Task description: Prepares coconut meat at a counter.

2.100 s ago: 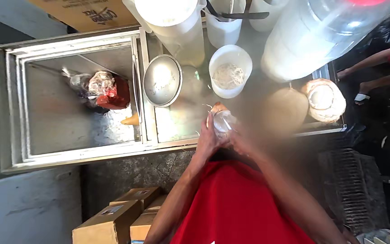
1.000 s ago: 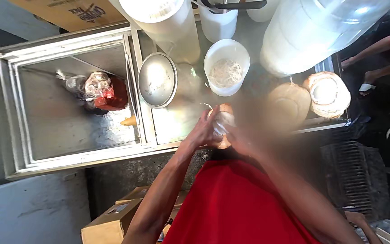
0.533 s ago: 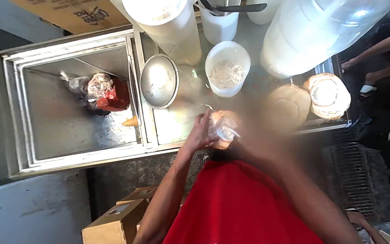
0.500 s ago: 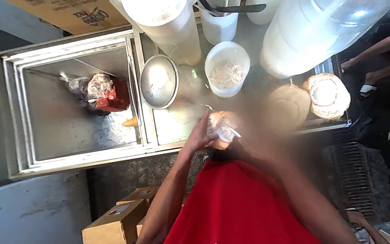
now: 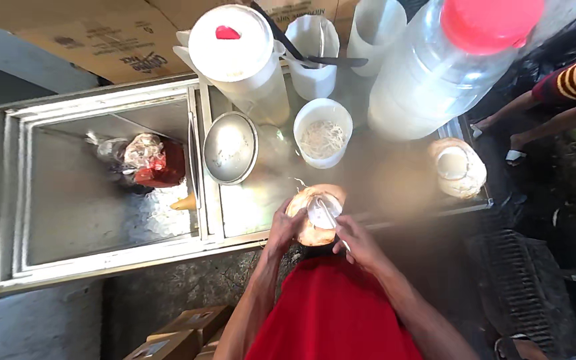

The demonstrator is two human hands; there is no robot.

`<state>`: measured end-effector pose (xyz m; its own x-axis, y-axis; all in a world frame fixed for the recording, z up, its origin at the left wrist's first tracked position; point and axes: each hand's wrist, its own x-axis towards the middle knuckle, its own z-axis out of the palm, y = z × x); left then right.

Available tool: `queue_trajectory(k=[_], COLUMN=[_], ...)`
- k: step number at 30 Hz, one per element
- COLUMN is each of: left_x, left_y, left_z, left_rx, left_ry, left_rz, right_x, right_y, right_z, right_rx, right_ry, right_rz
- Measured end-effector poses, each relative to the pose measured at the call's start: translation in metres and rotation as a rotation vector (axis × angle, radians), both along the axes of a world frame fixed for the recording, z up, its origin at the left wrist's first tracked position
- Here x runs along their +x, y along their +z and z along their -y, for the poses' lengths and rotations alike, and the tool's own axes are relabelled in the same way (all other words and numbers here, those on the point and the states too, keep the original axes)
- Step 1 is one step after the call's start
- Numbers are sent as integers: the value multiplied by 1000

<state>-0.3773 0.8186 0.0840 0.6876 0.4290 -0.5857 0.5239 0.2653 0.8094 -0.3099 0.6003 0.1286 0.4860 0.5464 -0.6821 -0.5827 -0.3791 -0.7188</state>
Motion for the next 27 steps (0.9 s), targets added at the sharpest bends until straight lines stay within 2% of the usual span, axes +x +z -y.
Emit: queue_trajectory(k=[3,5,9,11,14,16,18,23,25,27], left_x=[1,17,71,99,132,148,161,175,181,186], left_y=[43,65,91,101,111,117,123,127,124,119], left_z=[5,1,-28,-43,-57,-62,-66,-87,-84,-82], left_rx=[-145,-195,-40,73,199,212,221,397,437,455], left_ry=[258,323,271,226,148,113,68,-169,-172,-140], left_rz=[104,206,394,468,569,587,598,668,655,648], right_x=[17,41,90,108,127,135,140,153,161,167], right_y=[43,64,86,103,113,106,99,127,142,147], right_z=[-15,-28,-52,-61,-76,-88,-94,-72,-62,-56], right_rx=[50,40,-66,-152,-147,-67,-42,-423,-499,-494], right_ry=[81,197,334,321,189,86,79,555,628,577], right_rz=[239,416,748,868,883,888,950,1116,1108,1021])
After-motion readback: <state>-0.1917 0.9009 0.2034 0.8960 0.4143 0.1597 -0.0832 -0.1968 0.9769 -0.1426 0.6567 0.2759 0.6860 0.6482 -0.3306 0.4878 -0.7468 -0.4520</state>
